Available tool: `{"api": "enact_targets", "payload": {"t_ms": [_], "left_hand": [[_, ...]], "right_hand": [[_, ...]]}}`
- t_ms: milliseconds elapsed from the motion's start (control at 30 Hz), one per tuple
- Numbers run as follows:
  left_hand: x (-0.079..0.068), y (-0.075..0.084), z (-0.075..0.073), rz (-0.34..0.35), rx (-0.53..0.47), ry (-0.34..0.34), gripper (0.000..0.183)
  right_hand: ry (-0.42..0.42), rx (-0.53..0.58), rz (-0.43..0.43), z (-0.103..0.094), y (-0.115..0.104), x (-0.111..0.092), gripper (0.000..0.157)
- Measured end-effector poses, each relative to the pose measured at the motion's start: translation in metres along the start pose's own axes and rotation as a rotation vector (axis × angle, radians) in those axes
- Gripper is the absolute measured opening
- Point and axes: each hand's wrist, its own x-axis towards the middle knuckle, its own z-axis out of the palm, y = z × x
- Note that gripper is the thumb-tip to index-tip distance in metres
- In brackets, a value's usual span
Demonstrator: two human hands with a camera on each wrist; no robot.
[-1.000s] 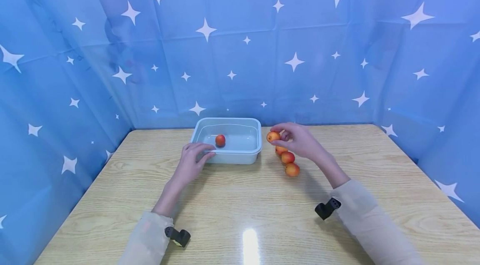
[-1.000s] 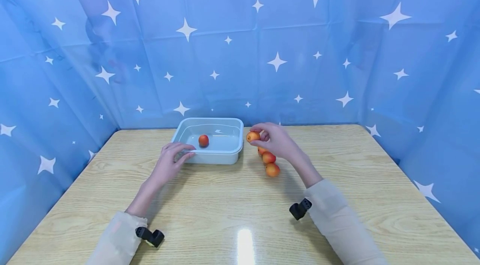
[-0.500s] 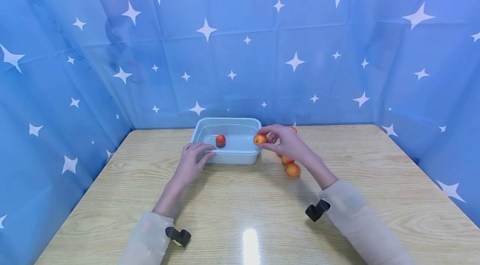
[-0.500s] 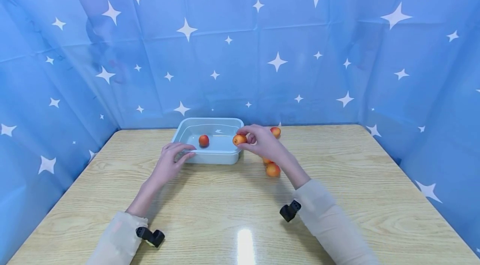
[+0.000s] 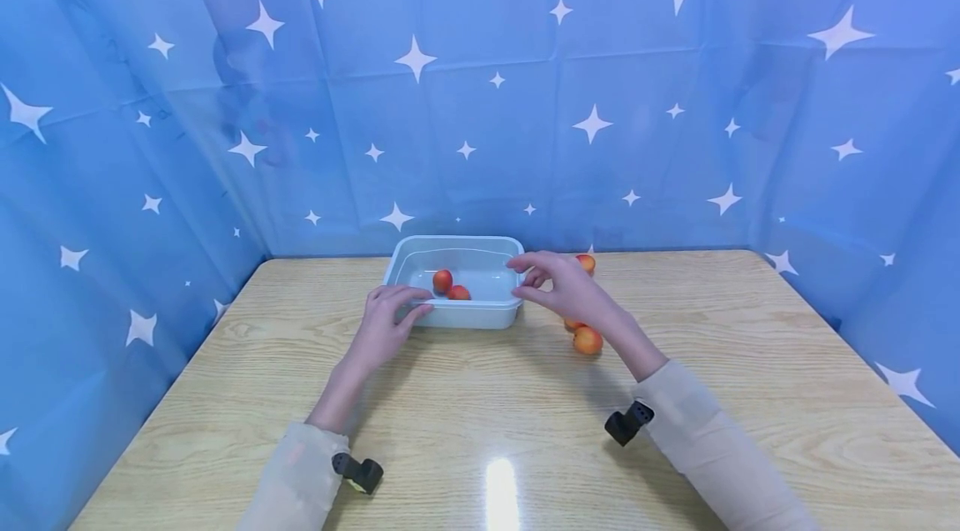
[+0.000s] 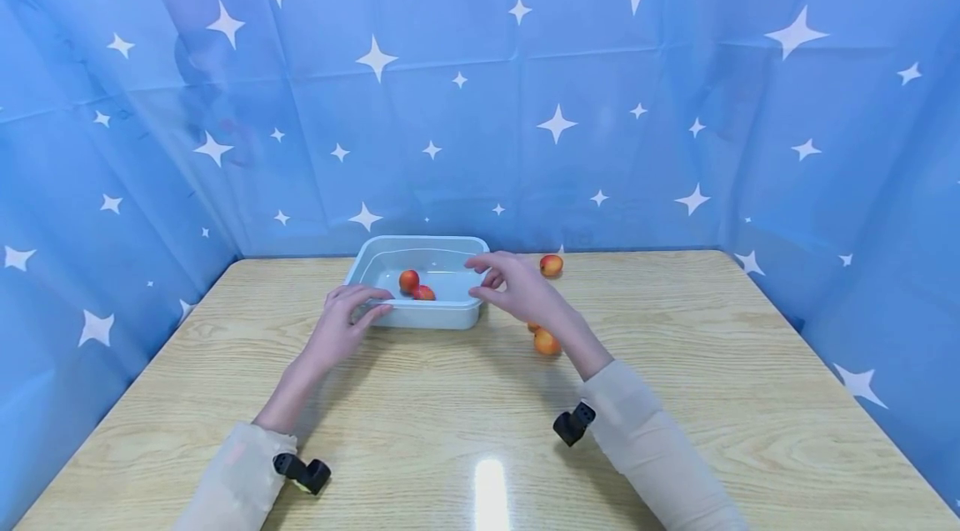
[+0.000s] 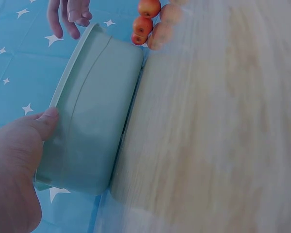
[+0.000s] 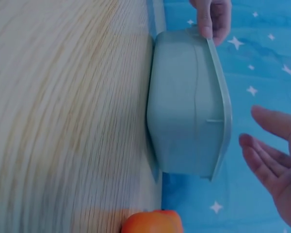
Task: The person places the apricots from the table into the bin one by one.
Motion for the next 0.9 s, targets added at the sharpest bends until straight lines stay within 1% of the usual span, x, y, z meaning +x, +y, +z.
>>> {"api": "enact_targets", "payload": {"t_ms": [200, 333, 600, 900], "left_hand": [[0.000, 0.001, 0.000, 0.029, -0.005, 0.008, 0.020], [0.000, 0.002, -0.001, 0.016, -0.003, 0.004, 0.020], [0.000, 0.002, -0.001, -0.002, 0.000, -0.001, 0.021], [0.000, 0.002, -0.001, 0.006, -0.002, 0.004, 0.019]], "right_hand": [[0.001, 0.027, 0.025, -0.005, 0.000, -0.004, 0.040], [0.007, 0.043, 0.033, -0.010, -0.001, -0.008, 0.039], [0.008, 0.006, 0.018, -0.020, -0.001, -0.015, 0.040], [0.007, -0.018, 0.004, -0.025, 0.003, -0.026, 0.040]]}}
